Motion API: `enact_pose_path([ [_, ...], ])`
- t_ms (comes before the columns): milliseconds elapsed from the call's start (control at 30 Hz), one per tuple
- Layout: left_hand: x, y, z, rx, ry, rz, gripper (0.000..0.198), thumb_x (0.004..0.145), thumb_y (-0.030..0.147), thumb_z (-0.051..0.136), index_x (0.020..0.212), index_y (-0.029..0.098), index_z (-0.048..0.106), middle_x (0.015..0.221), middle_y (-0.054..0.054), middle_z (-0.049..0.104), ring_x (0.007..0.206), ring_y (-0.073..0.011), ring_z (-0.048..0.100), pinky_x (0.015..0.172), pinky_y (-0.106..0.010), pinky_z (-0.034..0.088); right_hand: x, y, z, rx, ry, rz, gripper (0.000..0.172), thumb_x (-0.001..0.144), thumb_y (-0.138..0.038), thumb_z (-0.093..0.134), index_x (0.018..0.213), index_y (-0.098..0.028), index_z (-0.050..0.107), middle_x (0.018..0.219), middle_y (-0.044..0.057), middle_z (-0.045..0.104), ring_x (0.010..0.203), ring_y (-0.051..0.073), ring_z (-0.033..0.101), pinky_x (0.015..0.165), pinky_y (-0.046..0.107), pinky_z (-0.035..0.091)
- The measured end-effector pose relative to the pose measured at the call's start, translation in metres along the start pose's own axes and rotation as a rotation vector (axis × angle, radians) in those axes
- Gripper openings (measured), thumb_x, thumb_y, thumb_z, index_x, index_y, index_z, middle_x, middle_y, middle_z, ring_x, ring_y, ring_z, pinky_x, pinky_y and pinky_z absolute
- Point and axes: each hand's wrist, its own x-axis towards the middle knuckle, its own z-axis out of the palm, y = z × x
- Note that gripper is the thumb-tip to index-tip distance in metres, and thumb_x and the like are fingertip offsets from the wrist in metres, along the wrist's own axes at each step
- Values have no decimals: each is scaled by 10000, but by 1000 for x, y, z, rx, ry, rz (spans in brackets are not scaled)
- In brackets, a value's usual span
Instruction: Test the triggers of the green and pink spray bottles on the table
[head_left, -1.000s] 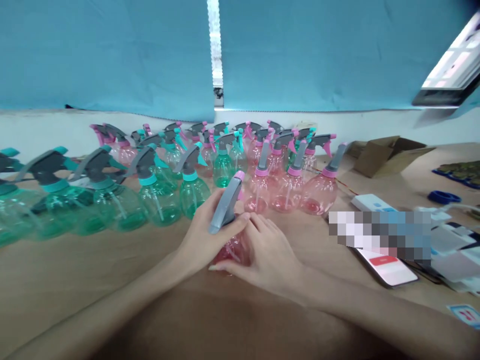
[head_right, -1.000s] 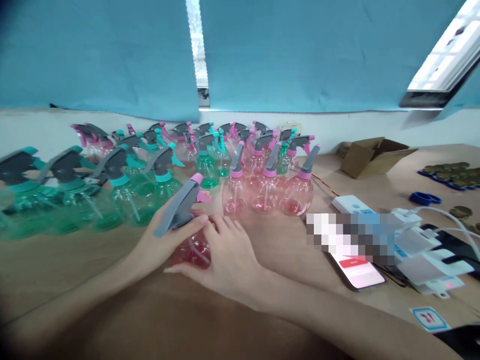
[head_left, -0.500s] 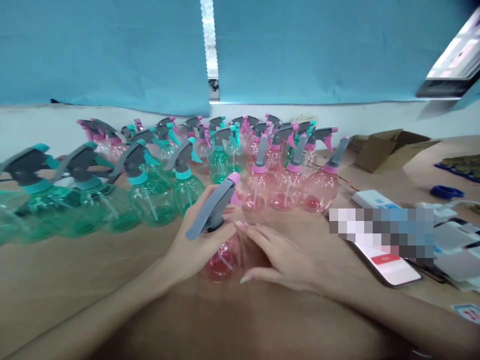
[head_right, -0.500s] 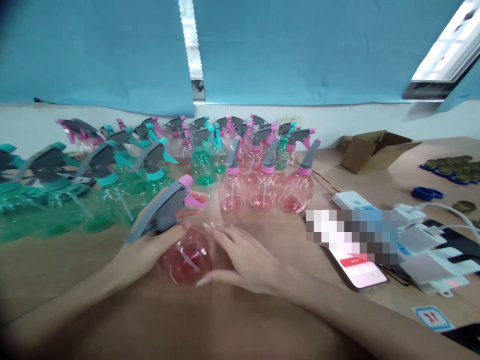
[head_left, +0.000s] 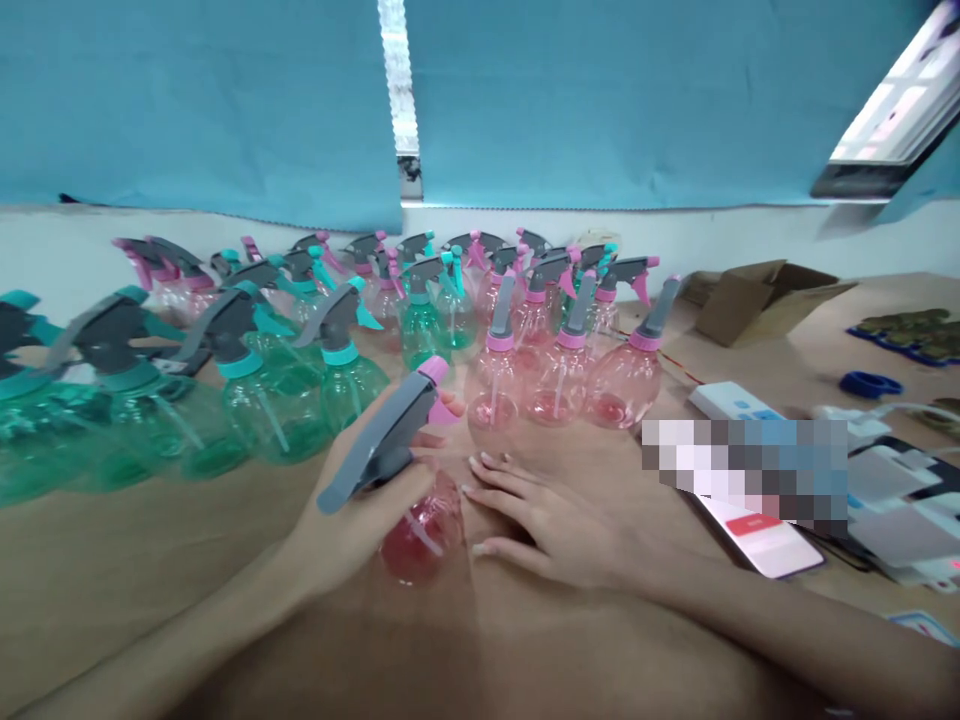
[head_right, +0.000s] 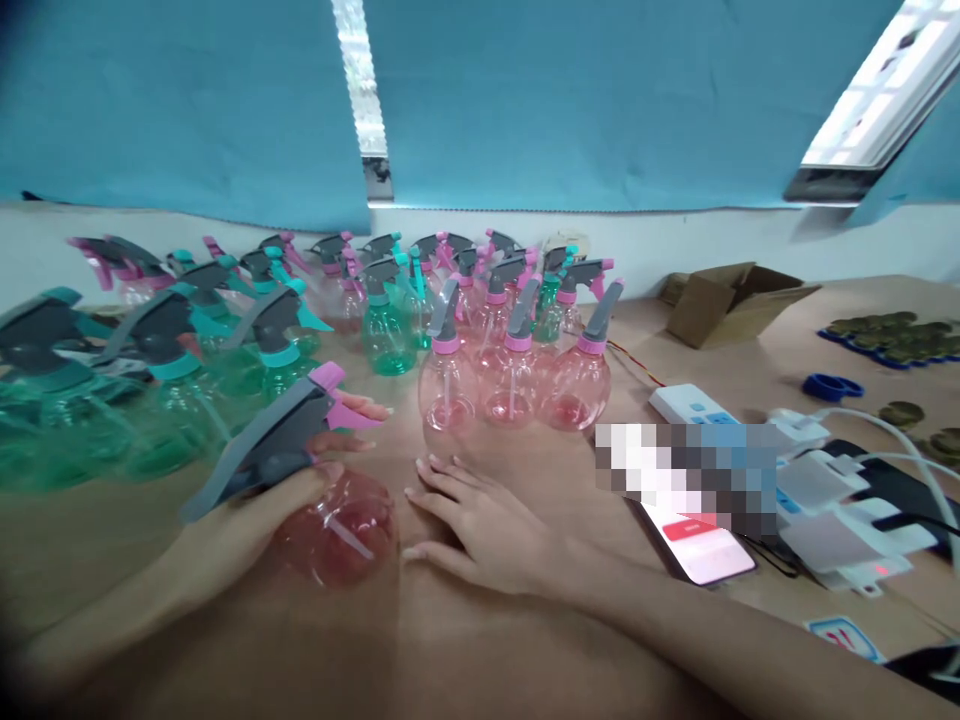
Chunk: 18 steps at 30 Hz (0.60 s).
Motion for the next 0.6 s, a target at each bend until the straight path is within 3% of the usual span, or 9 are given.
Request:
enact_pose_path([
  [200, -1, -7, -2, -157, -79, -118, 419, 723, 301, 617, 1141, 274, 613, 1002, -30, 711, 978, -266, 670, 821, -350, 544, 0, 0, -2, 30, -17, 22, 637, 925, -569, 458, 1408, -153, 466, 1506, 128, 372, 1409, 263, 309, 1141, 487, 290],
  [433, -3, -12, -4, -105, -95, -142, 237, 756, 321, 625, 979, 246, 648, 812, 5, 660, 804, -209, 656, 826, -353, 531, 0, -1, -5, 41, -48, 47, 642, 925, -557, 471, 1417, -146, 452, 1517, 116, 350, 1419, 252, 285, 1158, 468, 256],
  [600, -4, -13, -4, -79, -92, -126, 141, 767, 344, 619, 832, 225, 583, 776, 15, 606, 744, -180, 624, 782, -324, 525, 0, 1, -7, 32, -84, 65, 651, 922, -562, 472, 1425, -150, 441, 1533, 102, 319, 1423, 247, 275, 1163, 446, 248],
])
